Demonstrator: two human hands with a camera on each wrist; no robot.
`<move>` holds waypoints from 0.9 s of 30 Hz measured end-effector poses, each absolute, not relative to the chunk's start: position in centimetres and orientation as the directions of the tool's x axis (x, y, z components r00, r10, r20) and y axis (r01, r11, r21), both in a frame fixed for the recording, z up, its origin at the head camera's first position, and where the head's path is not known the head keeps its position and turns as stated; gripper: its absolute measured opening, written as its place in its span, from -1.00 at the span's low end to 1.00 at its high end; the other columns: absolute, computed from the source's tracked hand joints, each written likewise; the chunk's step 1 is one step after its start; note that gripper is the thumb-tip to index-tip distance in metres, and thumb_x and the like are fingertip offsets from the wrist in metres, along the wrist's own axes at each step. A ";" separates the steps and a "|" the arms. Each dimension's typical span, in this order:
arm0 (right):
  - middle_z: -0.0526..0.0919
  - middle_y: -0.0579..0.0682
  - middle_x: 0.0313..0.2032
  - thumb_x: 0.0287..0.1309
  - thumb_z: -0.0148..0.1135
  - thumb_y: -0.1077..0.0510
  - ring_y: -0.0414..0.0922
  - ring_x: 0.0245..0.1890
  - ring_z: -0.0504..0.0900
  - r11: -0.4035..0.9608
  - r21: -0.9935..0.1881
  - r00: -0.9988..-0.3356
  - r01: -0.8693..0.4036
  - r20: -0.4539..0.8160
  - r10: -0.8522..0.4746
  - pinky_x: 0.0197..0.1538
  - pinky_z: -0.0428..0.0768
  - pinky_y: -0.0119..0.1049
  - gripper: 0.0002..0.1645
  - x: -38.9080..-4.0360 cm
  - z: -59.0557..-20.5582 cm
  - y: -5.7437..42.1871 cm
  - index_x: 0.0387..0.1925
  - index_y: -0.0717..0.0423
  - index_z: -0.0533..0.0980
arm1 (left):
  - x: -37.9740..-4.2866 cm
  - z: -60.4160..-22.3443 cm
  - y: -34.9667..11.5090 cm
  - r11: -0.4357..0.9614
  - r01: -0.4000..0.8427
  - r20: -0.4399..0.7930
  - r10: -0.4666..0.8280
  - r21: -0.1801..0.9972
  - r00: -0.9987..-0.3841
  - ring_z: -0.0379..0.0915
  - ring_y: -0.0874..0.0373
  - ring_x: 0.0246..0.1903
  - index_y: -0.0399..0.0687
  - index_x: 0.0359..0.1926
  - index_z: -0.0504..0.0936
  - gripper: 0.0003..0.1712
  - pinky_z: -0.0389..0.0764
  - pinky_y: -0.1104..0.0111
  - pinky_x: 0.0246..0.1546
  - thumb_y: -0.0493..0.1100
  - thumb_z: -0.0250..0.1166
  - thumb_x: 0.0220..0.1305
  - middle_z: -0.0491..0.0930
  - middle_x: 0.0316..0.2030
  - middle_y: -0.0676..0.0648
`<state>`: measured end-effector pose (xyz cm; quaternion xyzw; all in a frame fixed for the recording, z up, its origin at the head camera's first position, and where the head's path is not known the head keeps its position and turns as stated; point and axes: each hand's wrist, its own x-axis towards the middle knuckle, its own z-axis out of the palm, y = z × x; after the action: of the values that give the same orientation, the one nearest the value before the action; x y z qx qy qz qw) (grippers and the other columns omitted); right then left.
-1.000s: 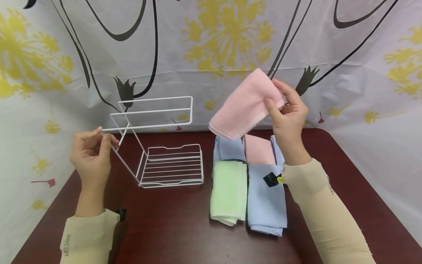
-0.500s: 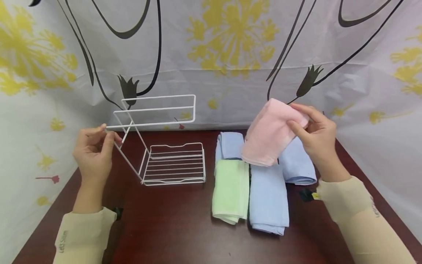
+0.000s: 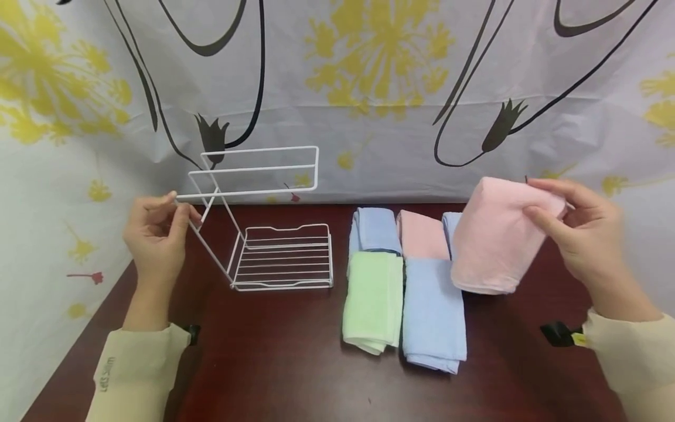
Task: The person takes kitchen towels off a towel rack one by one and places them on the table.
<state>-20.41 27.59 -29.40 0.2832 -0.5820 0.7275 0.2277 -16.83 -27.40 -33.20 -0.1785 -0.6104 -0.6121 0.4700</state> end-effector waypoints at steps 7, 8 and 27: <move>0.78 0.00 -0.19 -0.08 0.11 0.79 -0.26 -0.46 0.61 -0.039 -0.786 -0.774 -0.617 0.615 -0.151 -0.47 0.54 -0.59 -0.51 -18.7 -30.2 30.0 -0.02 0.67 0.49 | -16.9 -33.4 -27.3 0.153 0.803 0.789 -0.362 0.576 -0.497 0.62 0.25 -0.55 -0.58 -0.11 0.45 -0.77 0.49 0.60 -0.56 -0.58 0.19 0.19 0.73 -0.52 0.01; 0.78 -0.02 -0.19 -0.07 0.12 0.77 -0.27 -0.46 0.61 -0.010 -0.793 -0.781 -0.609 0.601 -0.167 -0.46 0.54 -0.60 -0.52 -18.5 -30.3 30.3 -0.01 0.64 0.50 | -16.9 -33.4 -27.3 0.154 0.802 0.788 -0.361 0.577 -0.498 0.62 0.24 -0.55 -0.58 -0.10 0.45 -0.77 0.49 0.60 -0.56 -0.58 0.19 0.20 0.73 -0.52 0.01; 0.75 -0.29 -0.14 0.16 0.24 0.49 -0.32 -0.40 0.71 0.522 -0.764 -0.911 -0.379 0.209 -0.355 -0.42 0.67 -0.33 -0.53 -14.8 -32.5 32.3 0.12 0.27 0.52 | -16.6 -33.4 -27.7 0.150 0.799 0.789 -0.340 0.582 -0.511 0.63 0.26 -0.53 -0.58 -0.10 0.46 -0.76 0.47 0.62 -0.57 -0.60 0.19 0.19 0.73 -0.50 0.00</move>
<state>-14.75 32.33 -32.51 0.2104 -0.8723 0.4411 0.0134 -16.59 -27.69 -33.37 -0.1898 -0.6054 -0.6238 0.4564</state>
